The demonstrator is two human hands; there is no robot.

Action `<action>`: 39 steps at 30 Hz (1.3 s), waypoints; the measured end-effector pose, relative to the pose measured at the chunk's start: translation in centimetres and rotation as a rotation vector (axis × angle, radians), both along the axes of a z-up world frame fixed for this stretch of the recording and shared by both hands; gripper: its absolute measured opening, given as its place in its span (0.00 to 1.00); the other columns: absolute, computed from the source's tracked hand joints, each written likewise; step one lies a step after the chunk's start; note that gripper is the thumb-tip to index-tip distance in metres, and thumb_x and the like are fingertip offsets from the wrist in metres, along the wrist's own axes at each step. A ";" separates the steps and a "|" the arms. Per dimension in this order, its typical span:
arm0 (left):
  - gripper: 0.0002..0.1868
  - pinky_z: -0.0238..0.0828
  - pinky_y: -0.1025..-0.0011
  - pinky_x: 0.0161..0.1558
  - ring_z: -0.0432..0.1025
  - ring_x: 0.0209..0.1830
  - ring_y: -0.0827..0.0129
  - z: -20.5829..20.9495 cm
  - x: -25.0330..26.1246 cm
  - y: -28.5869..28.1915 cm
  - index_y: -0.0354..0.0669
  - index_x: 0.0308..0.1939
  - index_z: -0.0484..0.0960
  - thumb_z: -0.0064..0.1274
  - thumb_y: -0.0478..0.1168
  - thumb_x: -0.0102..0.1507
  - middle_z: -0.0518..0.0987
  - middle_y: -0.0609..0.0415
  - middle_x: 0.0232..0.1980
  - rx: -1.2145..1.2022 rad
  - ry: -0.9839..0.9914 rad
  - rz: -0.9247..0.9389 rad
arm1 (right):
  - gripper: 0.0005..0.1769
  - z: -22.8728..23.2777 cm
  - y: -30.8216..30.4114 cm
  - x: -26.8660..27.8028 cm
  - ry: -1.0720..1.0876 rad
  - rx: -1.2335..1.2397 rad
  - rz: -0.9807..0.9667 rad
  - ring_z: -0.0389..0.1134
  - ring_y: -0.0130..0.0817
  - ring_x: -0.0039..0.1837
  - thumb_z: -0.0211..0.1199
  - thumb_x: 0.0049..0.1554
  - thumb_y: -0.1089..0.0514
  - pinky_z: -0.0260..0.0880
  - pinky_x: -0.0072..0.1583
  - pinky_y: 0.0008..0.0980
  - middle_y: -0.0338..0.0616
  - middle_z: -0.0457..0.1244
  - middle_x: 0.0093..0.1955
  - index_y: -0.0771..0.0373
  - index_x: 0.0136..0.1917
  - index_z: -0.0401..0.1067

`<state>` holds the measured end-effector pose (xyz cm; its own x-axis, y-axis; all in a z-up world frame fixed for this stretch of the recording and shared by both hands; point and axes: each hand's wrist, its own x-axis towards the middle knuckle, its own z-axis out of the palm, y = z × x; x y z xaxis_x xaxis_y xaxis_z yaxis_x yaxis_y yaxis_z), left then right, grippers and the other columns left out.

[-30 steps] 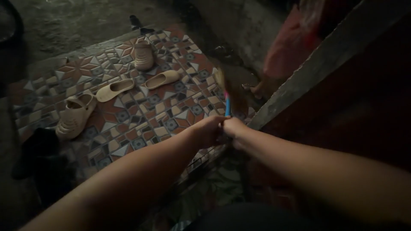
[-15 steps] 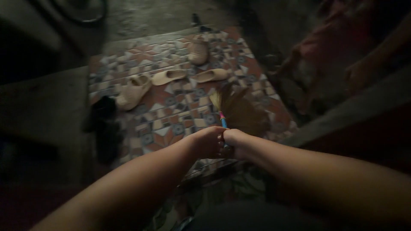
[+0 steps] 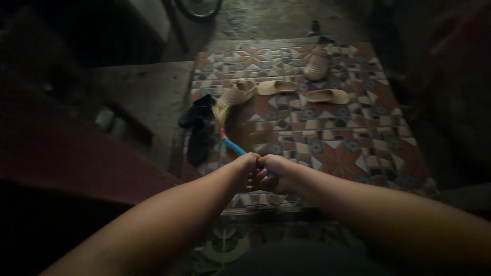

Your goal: Assembling a small hand broom by attaching the brush head to the handle.

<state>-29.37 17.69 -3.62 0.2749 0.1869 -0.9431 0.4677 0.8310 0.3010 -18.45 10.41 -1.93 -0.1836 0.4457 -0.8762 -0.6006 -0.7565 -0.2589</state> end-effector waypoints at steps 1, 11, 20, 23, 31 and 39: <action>0.14 0.72 0.73 0.29 0.69 0.20 0.75 -1.3 -0.6 0.6 0.48 0.32 0.70 0.43 0.50 0.69 0.72 0.64 0.23 0.003 0.003 0.014 | 0.11 1.2 0.1 -1.0 0.003 0.003 0.014 0.58 0.21 0.28 0.45 0.67 0.56 0.62 0.30 0.18 0.40 0.62 0.33 0.65 0.48 0.64; 0.12 0.74 0.66 0.21 0.73 0.19 0.64 4.3 -0.1 0.6 0.41 0.43 0.75 0.48 0.46 0.64 0.76 0.51 0.29 0.250 -0.222 0.445 | 0.11 5.8 0.9 -1.0 -0.054 0.249 -0.074 0.54 0.19 0.27 0.48 0.67 0.48 0.53 0.29 0.17 0.33 0.56 0.34 0.56 0.56 0.62; 0.15 0.74 0.69 0.28 0.73 0.23 0.66 6.3 11.2 -3.0 0.47 0.45 0.81 0.44 0.49 0.64 0.78 0.52 0.32 0.291 -0.373 0.032 | 0.22 7.1 -5.5 8.1 -0.423 0.451 -0.212 0.56 0.25 0.29 0.49 0.64 0.57 0.55 0.29 0.23 0.39 0.60 0.39 0.52 0.71 0.64; 0.16 0.71 0.67 0.27 0.71 0.25 0.65 4.4 17.4 -5.3 0.46 0.46 0.79 0.40 0.50 0.66 0.76 0.52 0.32 0.204 -0.467 -0.090 | 0.26 7.0 -9.1 11.6 -0.628 0.397 -0.317 0.58 0.27 0.30 0.51 0.62 0.58 0.58 0.30 0.28 0.41 0.62 0.41 0.49 0.74 0.62; 0.17 0.67 0.67 0.25 0.68 0.24 0.65 2.5 28.6 -14.4 0.46 0.48 0.79 0.42 0.51 0.69 0.75 0.54 0.31 0.084 -0.590 -0.390 | 0.27 4.0 -17.5 21.0 -0.934 0.173 -0.499 0.64 0.35 0.31 0.53 0.62 0.55 0.63 0.29 0.37 0.49 0.65 0.43 0.47 0.74 0.58; 0.24 0.79 0.60 0.41 0.78 0.43 0.57 5.4 28.8 -19.0 0.39 0.60 0.76 0.40 0.53 0.69 0.81 0.41 0.49 -0.093 -0.382 -0.513 | 0.22 1.3 -21.5 23.7 -0.755 -0.042 -0.470 0.72 0.50 0.48 0.48 0.66 0.54 0.77 0.44 0.48 0.56 0.66 0.49 0.67 0.69 0.62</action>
